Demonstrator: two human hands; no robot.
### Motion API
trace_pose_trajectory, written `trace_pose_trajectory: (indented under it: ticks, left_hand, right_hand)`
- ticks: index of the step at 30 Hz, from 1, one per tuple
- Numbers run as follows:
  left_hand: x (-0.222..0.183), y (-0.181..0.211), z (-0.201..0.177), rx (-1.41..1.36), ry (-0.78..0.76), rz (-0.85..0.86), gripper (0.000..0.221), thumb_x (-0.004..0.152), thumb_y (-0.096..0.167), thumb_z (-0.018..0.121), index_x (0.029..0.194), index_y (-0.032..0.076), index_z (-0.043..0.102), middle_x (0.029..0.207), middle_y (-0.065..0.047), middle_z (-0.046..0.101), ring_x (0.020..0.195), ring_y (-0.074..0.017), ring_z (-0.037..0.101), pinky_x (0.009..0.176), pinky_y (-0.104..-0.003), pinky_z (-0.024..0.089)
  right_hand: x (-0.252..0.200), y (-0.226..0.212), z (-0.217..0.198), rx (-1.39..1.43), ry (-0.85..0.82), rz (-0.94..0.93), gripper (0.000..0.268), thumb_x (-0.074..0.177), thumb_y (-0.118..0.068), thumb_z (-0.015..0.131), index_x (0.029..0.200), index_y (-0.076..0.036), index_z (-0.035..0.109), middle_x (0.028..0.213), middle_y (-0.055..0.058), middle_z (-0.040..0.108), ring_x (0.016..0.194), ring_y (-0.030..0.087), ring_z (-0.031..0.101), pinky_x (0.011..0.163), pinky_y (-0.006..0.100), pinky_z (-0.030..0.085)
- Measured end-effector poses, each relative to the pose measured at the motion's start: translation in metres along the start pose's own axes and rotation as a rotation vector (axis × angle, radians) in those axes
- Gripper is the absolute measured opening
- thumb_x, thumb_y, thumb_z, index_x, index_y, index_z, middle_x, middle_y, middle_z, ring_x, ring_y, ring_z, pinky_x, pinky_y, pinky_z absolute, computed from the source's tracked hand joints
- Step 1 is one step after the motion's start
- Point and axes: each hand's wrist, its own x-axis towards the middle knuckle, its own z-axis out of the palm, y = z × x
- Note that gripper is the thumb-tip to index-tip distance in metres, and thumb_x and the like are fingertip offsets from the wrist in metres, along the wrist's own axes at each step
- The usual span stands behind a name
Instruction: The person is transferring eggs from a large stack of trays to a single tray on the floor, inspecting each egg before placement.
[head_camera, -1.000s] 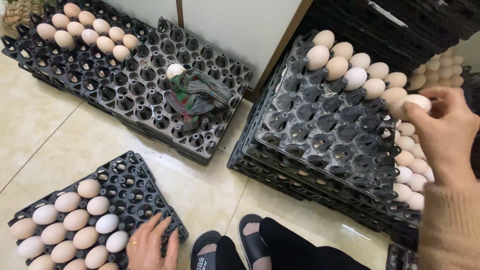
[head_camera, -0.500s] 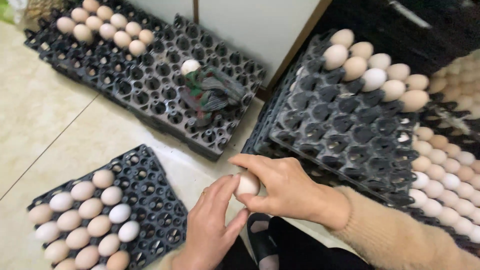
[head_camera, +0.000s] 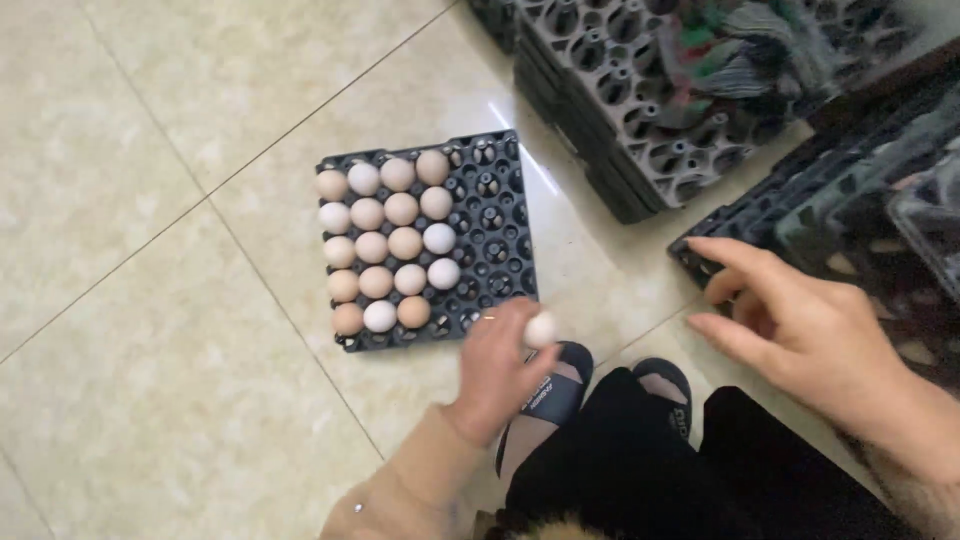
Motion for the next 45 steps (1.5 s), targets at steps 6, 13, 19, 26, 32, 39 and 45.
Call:
trace_pose_trajectory:
  ticks: [6,13,19,26,32,39,45]
  left_hand:
    - [-0.028,-0.071,-0.015,0.249,0.076,-0.151,0.046,0.076,0.012,0.073,0.121,0.008,0.064,0.118,-0.007,0.069,0.106,-0.0266,0.066,0.09,-0.037,0.052]
    - [-0.03,-0.114,-0.01,0.51,0.076,-0.172,0.049,0.075,0.019,0.077,0.121,0.011,0.063,0.122,-0.005,0.065,0.113,-0.0285,0.058,0.098,-0.041,0.042]
    - [-0.039,-0.144,-0.005,0.601,0.046,-0.06,0.053,0.075,0.025,0.076,0.125,0.01,0.063,0.122,-0.009,0.066,0.105,-0.0331,0.061,0.089,-0.047,0.045]
    - [-0.041,-0.162,-0.003,0.692,0.157,0.055,0.049,0.082,0.027,0.078,0.126,0.008,0.071,0.123,-0.012,0.071,0.102,-0.0335,0.069,0.088,-0.044,0.054]
    - [-0.05,-0.226,0.018,0.395,0.166,0.044,0.057,0.072,0.022,0.081,0.123,-0.002,0.072,0.129,-0.027,0.067,0.12,-0.0421,0.066,0.115,-0.054,0.047]
    - [-0.043,-0.218,0.04,0.337,0.215,0.089,0.057,0.066,0.017,0.084,0.12,0.002,0.072,0.129,-0.024,0.066,0.119,-0.0373,0.067,0.117,-0.05,0.046]
    - [-0.023,-0.151,0.031,0.357,0.122,0.143,0.047,0.072,0.023,0.081,0.115,0.006,0.073,0.123,-0.016,0.069,0.106,-0.034,0.07,0.098,-0.045,0.056]
  right_hand:
    - [-0.001,0.001,-0.003,0.049,-0.033,0.08,0.06,0.076,-0.019,0.081,0.135,-0.018,0.069,0.081,0.001,0.077,0.054,0.013,0.067,0.05,0.027,0.053]
    - [-0.002,0.006,-0.003,0.044,-0.065,0.077,0.049,0.077,-0.021,0.08,0.125,-0.019,0.073,0.091,-0.004,0.078,0.062,0.011,0.069,0.052,0.026,0.055]
    - [-0.002,0.014,0.0,0.075,0.053,-0.164,0.041,0.08,-0.018,0.078,0.12,-0.01,0.071,0.091,-0.001,0.074,0.062,0.012,0.067,0.054,0.026,0.054]
    - [-0.029,0.014,-0.051,0.118,0.269,-0.174,0.031,0.085,-0.008,0.075,0.116,-0.005,0.071,0.089,0.002,0.069,0.065,0.011,0.065,0.058,0.023,0.051]
    - [-0.106,0.119,-0.128,-0.141,0.778,0.344,0.032,0.099,0.003,0.077,0.13,0.007,0.071,0.103,0.017,0.071,0.08,0.022,0.06,0.069,0.032,0.048]
    - [-0.157,0.24,-0.17,-0.071,0.892,0.679,0.033,0.105,0.0,0.073,0.135,0.011,0.066,0.105,0.02,0.068,0.07,0.021,0.059,0.057,0.032,0.051]
    - [-0.119,0.226,-0.167,0.1,0.8,0.838,0.037,0.102,-0.019,0.075,0.127,0.007,0.066,0.09,0.016,0.07,0.061,0.02,0.057,0.051,0.032,0.049]
